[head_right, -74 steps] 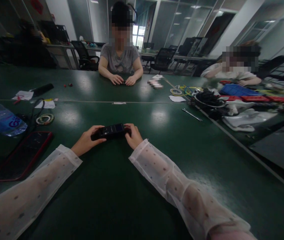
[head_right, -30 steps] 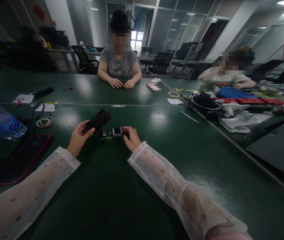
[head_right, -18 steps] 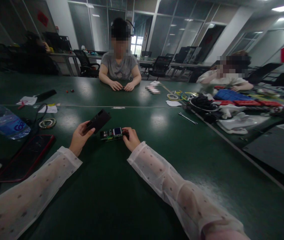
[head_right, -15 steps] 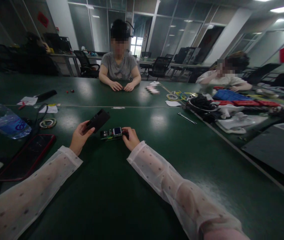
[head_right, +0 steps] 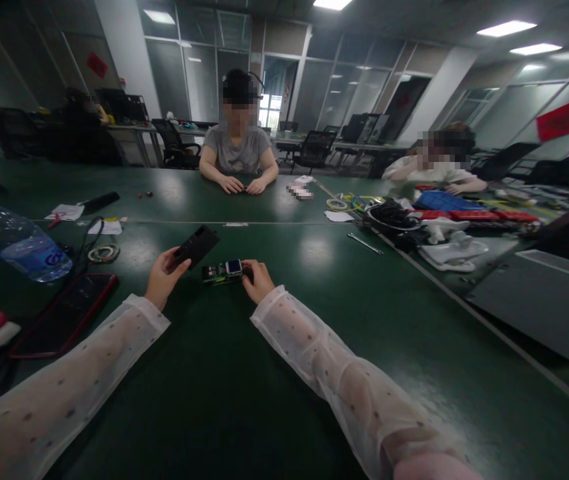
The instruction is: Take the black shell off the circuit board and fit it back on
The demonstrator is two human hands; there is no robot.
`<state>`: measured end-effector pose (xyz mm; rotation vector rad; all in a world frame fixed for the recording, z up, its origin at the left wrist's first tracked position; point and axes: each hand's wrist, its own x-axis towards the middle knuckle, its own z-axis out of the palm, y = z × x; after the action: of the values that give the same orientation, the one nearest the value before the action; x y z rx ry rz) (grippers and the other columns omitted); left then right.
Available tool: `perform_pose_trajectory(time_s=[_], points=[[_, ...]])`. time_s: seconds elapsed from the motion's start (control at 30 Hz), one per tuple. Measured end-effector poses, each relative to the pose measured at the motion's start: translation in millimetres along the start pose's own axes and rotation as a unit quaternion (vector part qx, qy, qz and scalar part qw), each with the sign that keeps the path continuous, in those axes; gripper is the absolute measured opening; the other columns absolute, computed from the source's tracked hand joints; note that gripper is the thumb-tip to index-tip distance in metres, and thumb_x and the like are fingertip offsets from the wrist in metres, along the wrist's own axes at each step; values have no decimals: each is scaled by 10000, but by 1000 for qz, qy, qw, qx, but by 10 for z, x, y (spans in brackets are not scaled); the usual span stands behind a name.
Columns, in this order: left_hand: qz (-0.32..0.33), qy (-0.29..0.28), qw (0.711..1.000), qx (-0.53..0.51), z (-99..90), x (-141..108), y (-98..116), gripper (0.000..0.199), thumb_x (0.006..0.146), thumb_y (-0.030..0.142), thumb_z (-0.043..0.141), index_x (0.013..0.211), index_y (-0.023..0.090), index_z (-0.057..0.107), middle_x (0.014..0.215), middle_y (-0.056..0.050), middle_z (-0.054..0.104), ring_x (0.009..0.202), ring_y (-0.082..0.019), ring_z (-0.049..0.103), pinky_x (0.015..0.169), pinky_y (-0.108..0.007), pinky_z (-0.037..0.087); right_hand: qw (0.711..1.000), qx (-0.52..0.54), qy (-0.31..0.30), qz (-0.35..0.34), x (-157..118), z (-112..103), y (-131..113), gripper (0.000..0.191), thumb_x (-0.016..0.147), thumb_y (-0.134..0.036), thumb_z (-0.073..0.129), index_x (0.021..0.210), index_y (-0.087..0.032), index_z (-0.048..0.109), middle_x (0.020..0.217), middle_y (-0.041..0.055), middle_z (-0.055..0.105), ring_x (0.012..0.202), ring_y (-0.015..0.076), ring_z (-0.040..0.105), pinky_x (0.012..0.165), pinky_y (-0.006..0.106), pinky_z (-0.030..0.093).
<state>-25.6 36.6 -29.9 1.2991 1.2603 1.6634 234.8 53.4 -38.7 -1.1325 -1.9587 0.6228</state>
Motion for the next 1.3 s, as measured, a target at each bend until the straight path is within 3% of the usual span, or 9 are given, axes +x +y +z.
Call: perform_pose_trajectory(time_s=[0.57, 0.93, 1.3], points=[[18, 28, 999, -39, -15, -25, -10, 552, 659, 309, 770, 1134, 154, 532, 1121, -123, 635, 1032, -233, 630, 983, -443, 443, 998, -47, 28, -23, -14, 4, -109, 367, 776, -51, 510, 1116, -188, 516, 1013, 83, 559, 1002, 208, 564, 943, 445, 466], [7, 19, 999, -32, -30, -26, -19, 552, 666, 307, 764, 1146, 166, 530, 1133, -118, 630, 1051, -237, 622, 989, -458, 438, 998, -61, 19, -29, -14, 29, -7, 354, 808, -96, 499, 1152, -180, 490, 1044, 88, 561, 1023, 209, 565, 937, 445, 474], [-3, 11, 1000, -21, -26, -37, -14, 553, 667, 309, 764, 1154, 177, 535, 1143, -116, 627, 1055, -239, 618, 984, -462, 444, 999, -51, 2, 4, -38, -2, -68, 355, 817, -124, 502, 1167, -183, 489, 1104, 99, 548, 1057, 215, 568, 942, 455, 478]])
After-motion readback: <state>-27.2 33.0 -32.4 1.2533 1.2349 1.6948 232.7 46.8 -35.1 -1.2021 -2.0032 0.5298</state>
